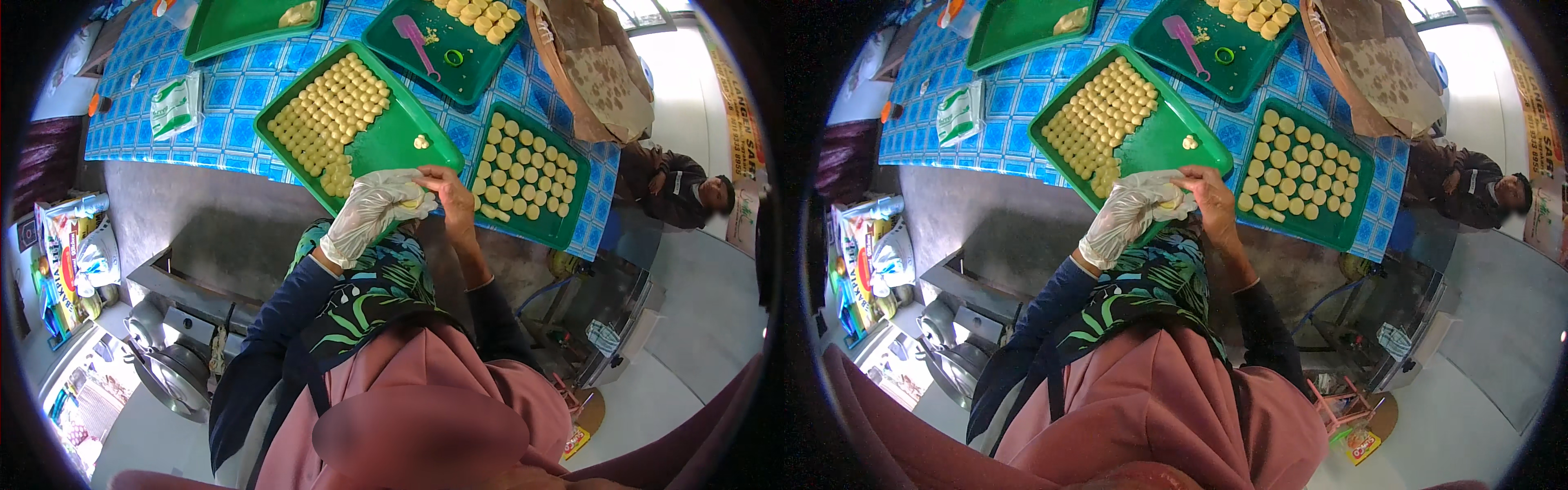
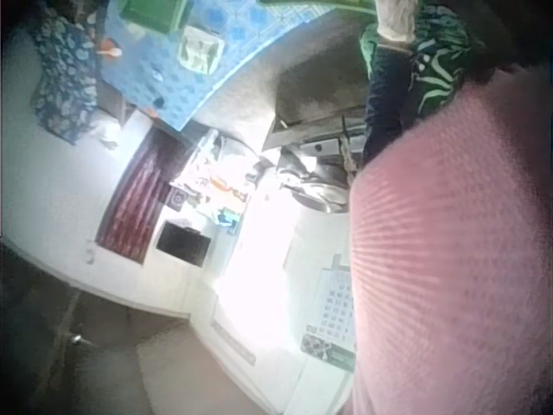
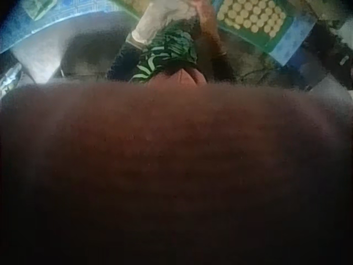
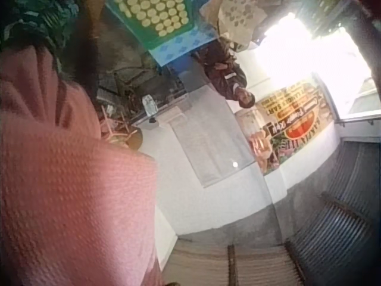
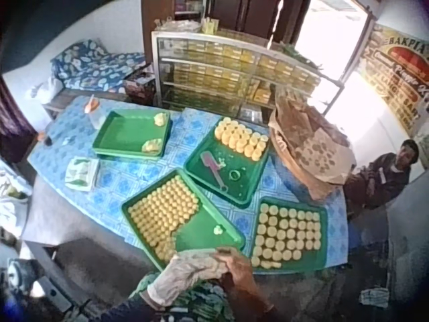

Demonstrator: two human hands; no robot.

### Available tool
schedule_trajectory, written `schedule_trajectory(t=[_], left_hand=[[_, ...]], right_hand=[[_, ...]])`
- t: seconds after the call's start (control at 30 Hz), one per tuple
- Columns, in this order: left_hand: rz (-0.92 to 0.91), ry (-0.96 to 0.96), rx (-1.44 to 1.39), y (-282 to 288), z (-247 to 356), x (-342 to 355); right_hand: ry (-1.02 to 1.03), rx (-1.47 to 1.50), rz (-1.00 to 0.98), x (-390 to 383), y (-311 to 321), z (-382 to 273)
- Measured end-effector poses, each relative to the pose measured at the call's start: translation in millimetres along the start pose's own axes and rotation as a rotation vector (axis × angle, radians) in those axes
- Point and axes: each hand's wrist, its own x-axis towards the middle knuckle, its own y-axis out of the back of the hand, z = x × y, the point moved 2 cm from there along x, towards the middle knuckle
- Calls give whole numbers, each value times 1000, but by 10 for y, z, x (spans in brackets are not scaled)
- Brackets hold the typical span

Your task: The person shapes pieces of dough into rounds by hand and places them into rows on green plastic trays.

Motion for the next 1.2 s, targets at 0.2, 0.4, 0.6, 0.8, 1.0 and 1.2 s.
schedule_trajectory(t=[0.2,0.4,0.6,0.8,1.0,1.2], left_hand=[[-69,120,-257,105,-66,-31],[-128,-667,1259,-38,11,-104],[-33,-351,566,69,-151,-26],[-100,-619,1080,13,-123,10],[-76,30,-297,36,-166,58],[-73,-350,652,16,-35,-84]], right_hand=[[419,-460,46,-66,-31,-104],[294,-355,239,-181,-307,84],[124,-163,203,-113,-290,116],[126,-180,142,9,-275,125],[-7,132,136,162,-309,206],[-108,184,183,45,-180,88]])
